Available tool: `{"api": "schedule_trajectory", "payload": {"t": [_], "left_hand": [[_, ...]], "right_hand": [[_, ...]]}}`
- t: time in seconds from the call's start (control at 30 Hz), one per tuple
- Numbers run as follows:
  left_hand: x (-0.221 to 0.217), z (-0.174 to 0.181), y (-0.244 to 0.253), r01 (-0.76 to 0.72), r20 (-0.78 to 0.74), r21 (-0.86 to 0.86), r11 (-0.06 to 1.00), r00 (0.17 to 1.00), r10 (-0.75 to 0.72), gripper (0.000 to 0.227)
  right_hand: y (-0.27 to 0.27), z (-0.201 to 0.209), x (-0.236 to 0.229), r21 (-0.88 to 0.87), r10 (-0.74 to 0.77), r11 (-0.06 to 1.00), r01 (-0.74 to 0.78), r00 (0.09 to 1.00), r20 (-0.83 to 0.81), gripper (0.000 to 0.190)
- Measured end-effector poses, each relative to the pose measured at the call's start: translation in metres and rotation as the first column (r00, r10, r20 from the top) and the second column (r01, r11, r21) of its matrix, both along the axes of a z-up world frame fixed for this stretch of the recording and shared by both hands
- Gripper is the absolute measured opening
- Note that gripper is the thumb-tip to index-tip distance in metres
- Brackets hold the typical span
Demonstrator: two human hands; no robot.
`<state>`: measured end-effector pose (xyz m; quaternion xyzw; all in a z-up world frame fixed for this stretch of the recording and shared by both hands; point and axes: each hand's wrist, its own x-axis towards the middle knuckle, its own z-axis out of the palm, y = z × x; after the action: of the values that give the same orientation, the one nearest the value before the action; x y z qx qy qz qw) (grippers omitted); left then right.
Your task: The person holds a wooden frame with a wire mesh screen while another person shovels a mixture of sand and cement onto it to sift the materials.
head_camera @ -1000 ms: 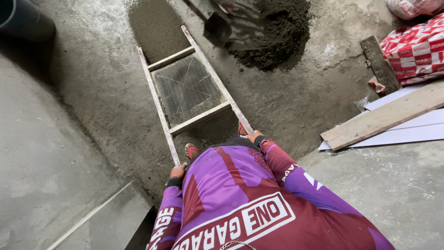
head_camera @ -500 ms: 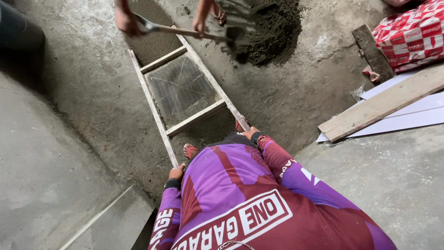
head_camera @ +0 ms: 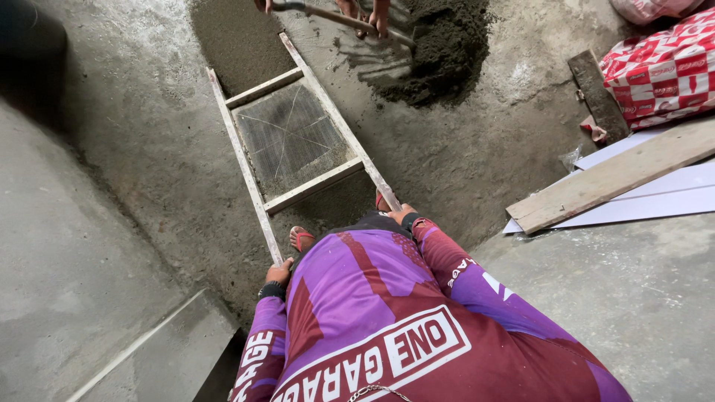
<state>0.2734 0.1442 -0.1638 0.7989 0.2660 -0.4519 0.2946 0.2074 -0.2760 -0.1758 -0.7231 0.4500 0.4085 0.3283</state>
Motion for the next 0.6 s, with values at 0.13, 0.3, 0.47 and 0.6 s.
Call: {"api": "schedule_trajectory", "payload": {"t": [0.13,0.3,0.47,0.6], "left_hand": [[-0.001,-0.004,-0.001,-0.022,0.02,0.004,1.0,1.0,0.021,0.075],[-0.001,-0.006,0.0,0.014,0.009,0.001,1.0,1.0,-0.014,0.077],[-0.001,-0.006,0.0,-0.018,0.015,-0.02,1.0,1.0,0.018,0.073],[0.0,0.019,-0.009,0.009,0.004,-0.009,1.0,1.0,-0.009,0.074]], "right_hand": [[-0.012,-0.043,-0.008,-0.019,0.026,0.999,-0.027,0.999,-0.025,0.075],[0.0,0.007,0.001,-0.009,0.029,1.0,-0.029,0.999,-0.022,0.072],[-0.003,-0.01,-0.002,-0.023,0.023,0.999,-0.024,0.999,-0.027,0.071],[-0.003,-0.009,-0.003,-0.02,0.035,0.999,-0.035,0.999,-0.025,0.073]]}}
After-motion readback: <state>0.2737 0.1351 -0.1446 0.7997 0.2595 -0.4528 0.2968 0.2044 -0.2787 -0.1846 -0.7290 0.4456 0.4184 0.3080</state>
